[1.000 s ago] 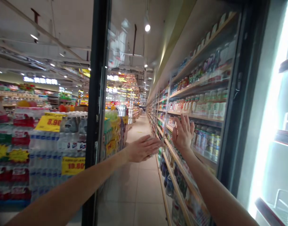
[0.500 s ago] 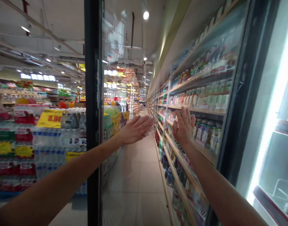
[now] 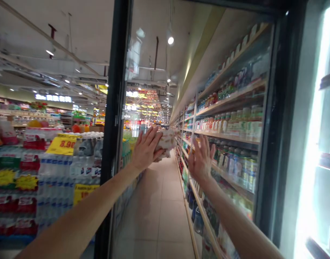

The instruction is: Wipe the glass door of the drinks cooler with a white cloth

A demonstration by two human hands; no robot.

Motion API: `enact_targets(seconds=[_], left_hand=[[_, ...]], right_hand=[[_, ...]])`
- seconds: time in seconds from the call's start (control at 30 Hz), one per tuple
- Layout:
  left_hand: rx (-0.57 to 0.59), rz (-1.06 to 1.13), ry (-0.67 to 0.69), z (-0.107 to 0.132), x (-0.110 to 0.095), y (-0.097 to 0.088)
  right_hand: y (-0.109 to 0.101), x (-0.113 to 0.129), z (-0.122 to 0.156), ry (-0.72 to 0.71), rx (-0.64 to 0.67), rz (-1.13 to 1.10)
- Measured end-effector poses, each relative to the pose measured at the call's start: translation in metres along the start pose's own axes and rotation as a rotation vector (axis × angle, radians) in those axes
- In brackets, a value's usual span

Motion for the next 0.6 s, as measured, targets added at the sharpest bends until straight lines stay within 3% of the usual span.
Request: enact_targets(seconds=[0.07,0.13,0.2,0.27,0.33,0.43,0.6], left_hand=[[0.002,0.014,0.034,0.002,0.000,-0.003],[-0.014,0.084,0.083,0.007,0.001,-0.008],[-0.055,0.154,0.120,0.015,0.004,-0.015],[-0.112,0.135,0.093,0.024,0.008,-0.022],[-0.136,0.031,0.009,0.031,0.009,-0.026],[-0.059,-0.099,-0.084,0.035,0.004,-0.024],[0.044,-0.156,-0.123,0.037,-0.005,-0.023]], right_hand=[[0.010,0.052,0.002,-0.166,0.088,-0.169],[0.022,0.095,0.001,-0.211,0.118,-0.274],[0.033,0.118,-0.001,-0.148,0.085,-0.278],[0.040,0.120,-0.002,-0.072,0.052,-0.216],[0.041,0.108,-0.002,-0.058,0.055,-0.133],[0.031,0.068,-0.004,-0.033,0.044,-0.013],[-0.001,-0.024,-0.016,0.305,-0.041,0.108]])
Point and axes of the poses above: each hand's wrist, its own z-axis away from the middle knuckle, its own y-axis out of the palm, x = y × z, the point moved 4 cm from there along -z, towards the middle knuckle, and after that the axes turned 11 degrees about y, right-handed, at the moved point
